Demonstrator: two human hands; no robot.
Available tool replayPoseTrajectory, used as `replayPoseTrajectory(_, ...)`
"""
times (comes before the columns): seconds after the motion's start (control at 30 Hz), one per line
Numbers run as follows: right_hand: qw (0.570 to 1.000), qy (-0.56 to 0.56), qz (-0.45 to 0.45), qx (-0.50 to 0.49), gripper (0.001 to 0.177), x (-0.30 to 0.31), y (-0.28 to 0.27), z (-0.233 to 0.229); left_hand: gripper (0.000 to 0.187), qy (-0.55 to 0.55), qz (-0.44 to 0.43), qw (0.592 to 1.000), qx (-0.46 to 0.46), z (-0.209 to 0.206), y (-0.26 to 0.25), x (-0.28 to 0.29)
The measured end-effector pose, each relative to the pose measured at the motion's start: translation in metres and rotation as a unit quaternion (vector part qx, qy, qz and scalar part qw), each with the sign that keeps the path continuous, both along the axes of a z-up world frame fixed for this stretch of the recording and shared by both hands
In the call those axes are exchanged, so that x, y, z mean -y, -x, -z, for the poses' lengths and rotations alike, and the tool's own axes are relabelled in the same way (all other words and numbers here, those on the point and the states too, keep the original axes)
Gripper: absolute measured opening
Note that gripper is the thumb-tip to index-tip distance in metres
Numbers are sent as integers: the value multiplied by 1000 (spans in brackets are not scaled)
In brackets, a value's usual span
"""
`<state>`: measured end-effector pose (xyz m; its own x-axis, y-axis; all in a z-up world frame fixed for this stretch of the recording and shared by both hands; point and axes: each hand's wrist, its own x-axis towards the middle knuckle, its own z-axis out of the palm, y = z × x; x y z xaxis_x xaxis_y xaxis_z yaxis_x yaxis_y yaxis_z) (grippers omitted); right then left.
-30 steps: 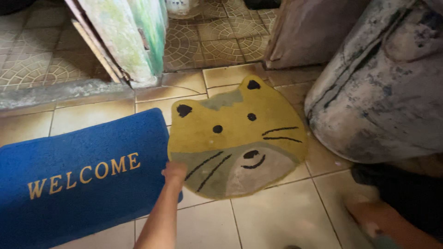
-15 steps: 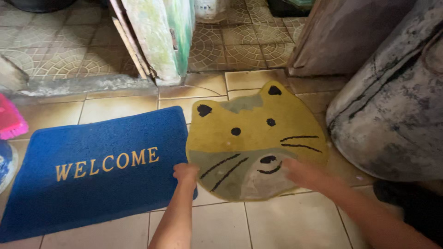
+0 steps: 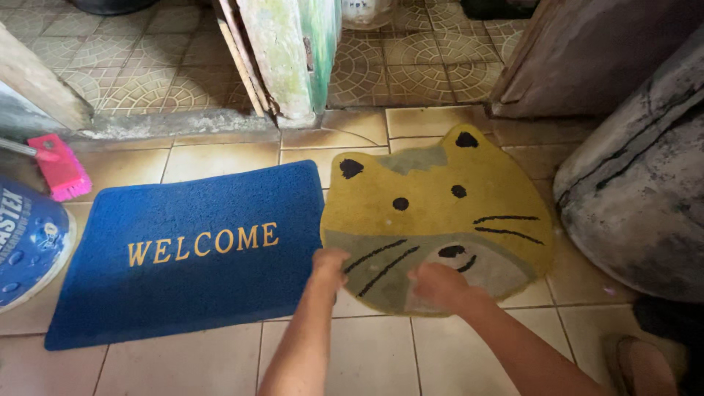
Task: The person removes a yellow cat-shaped bath mat and a blue welcome mat from the floor, stacks them, and places a green cat-shaped mat in their place. They then retrieve a patterned cloth from a clothesline outside and place it on the floor near the doorway.
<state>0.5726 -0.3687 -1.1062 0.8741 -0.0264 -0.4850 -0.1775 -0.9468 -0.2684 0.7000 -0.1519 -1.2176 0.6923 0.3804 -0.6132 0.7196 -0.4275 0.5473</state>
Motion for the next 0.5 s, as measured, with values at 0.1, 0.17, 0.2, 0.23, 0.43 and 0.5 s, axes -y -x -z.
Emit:
replayPoseTrajectory(0.1, 997, -11, -75, 33, 31, 10, 6, 1, 59, -46, -5, 999, -12, 9, -3, 17)
replayPoseTrajectory(0.17, 997, -15, -60, 53, 33, 13, 8, 3, 61, -80, -38, 996, -3, 15, -2, 22)
replayPoseTrajectory(0.2, 998, -17, -42, 47, 33, 15, 10, 3, 62, -89, -57, 994, 11, 17, -3, 22)
replayPoseTrajectory(0.23, 999, -20, -24, 41, 33, 18, 11, 3, 64, -100, -85, 991, 37, 19, -3, 20)
replayPoseTrajectory(0.43, 999, -25, -2, 34, 36, 33, 4, 0, 30, 212, -199, 957, -12, 15, -13, -7)
replayPoseTrajectory(0.5, 999, -22, 15, 37, 38, 33, 0, 1, 26, 216, -152, 963, 53, 18, -12, -7)
